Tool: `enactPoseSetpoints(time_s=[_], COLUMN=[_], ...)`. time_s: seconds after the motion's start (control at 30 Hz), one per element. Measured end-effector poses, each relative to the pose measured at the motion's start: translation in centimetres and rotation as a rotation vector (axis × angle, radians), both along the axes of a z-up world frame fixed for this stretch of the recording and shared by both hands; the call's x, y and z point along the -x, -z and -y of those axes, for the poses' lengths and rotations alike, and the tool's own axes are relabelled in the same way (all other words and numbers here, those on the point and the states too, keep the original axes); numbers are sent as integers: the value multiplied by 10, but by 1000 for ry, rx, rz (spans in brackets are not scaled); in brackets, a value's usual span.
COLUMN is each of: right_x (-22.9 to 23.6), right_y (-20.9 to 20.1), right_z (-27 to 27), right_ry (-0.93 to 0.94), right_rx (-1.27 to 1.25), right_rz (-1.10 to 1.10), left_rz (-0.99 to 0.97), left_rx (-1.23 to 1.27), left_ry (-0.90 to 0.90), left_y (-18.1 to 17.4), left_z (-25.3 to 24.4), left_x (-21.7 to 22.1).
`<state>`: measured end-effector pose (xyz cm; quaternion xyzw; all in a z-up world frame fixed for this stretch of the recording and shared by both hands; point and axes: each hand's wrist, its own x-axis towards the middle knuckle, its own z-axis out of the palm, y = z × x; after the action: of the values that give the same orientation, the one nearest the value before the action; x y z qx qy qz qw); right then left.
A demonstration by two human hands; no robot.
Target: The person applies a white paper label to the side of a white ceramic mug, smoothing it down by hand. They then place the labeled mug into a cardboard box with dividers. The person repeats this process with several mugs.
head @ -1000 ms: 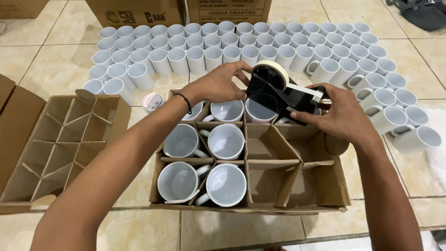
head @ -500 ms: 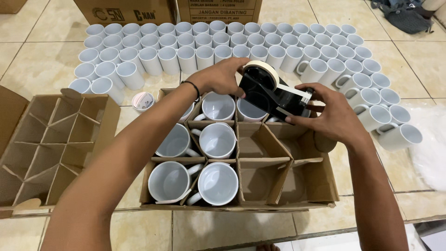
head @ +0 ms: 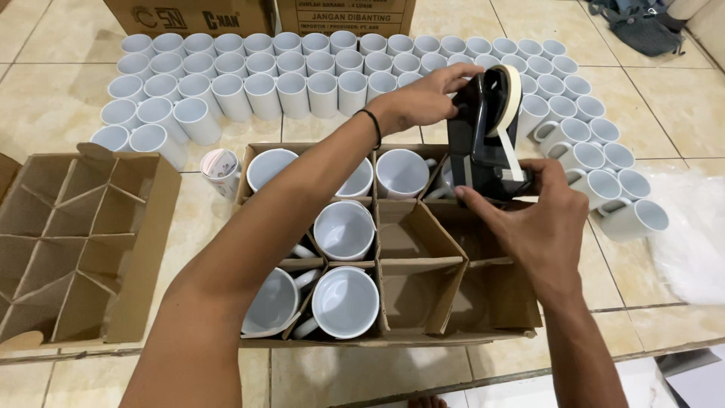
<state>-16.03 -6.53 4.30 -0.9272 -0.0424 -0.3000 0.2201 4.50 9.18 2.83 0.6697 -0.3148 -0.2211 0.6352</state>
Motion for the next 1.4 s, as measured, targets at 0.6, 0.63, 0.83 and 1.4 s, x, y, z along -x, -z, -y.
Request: enactPoseSetpoints(time_s=[0.6,0.63,0.83,1.4], right_x=[-4,-3,3,31], right_y=[29,29,19,-13], right_z=[-12,-13,-10,13], right_ry=[184,185,91,-293], right_rx=[281,280,228,-525], right_rz=[-183,-183,-112,-375], left_rz=[-199,-199,-132,397], left_rx=[8,7,-94,134], left_ry=[78,79,4,-529], left_y=[22,21,17,-1], left_z=[31,31,25,15], left_x=[12,14,25,72])
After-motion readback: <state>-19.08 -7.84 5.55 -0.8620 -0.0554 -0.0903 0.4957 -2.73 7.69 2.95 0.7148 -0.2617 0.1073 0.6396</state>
